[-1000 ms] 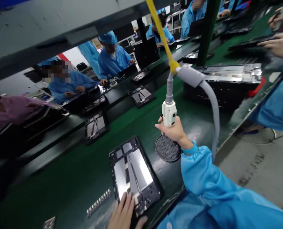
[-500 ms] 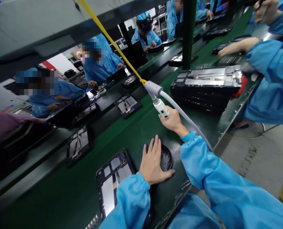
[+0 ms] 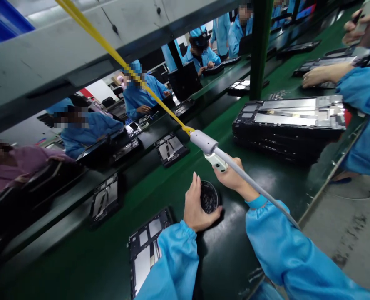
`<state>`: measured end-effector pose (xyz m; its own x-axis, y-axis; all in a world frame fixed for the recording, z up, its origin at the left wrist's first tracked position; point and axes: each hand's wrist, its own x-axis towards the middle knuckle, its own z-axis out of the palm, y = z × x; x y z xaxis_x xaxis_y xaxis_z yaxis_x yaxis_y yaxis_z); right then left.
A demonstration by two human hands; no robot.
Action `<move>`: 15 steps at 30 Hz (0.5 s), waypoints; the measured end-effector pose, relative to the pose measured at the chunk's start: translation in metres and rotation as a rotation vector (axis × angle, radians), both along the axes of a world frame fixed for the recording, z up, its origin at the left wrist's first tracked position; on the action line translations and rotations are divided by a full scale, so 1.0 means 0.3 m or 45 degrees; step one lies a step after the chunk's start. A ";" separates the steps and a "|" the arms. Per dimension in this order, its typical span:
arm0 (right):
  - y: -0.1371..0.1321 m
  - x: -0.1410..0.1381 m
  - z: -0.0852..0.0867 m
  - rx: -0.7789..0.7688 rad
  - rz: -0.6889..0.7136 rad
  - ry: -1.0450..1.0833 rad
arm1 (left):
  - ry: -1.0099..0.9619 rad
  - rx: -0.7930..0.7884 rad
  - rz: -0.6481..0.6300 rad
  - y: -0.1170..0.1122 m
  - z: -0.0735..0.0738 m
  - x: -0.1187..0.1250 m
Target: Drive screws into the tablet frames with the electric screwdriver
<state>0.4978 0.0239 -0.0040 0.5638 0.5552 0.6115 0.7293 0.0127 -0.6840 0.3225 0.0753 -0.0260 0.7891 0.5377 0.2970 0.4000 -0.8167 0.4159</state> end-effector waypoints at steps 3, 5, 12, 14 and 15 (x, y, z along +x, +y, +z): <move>-0.001 0.002 -0.007 -0.026 0.011 -0.009 | -0.013 -0.021 0.051 0.013 0.002 0.006; -0.002 -0.001 -0.008 -0.001 0.015 -0.030 | -0.018 -0.033 0.125 0.021 0.002 0.007; 0.000 -0.025 0.007 0.115 0.035 -0.009 | -0.076 -0.052 0.155 0.047 -0.010 0.007; 0.001 -0.029 0.004 0.098 0.042 0.001 | -0.109 0.003 0.240 0.051 -0.015 0.013; 0.001 -0.029 0.002 0.087 0.042 0.008 | -0.112 0.040 0.250 0.052 -0.017 0.016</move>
<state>0.4889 0.0243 -0.0034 0.5498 0.5307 0.6450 0.7233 0.0837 -0.6854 0.3272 0.0908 -0.0313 0.6404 0.6680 0.3790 0.5159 -0.7397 0.4320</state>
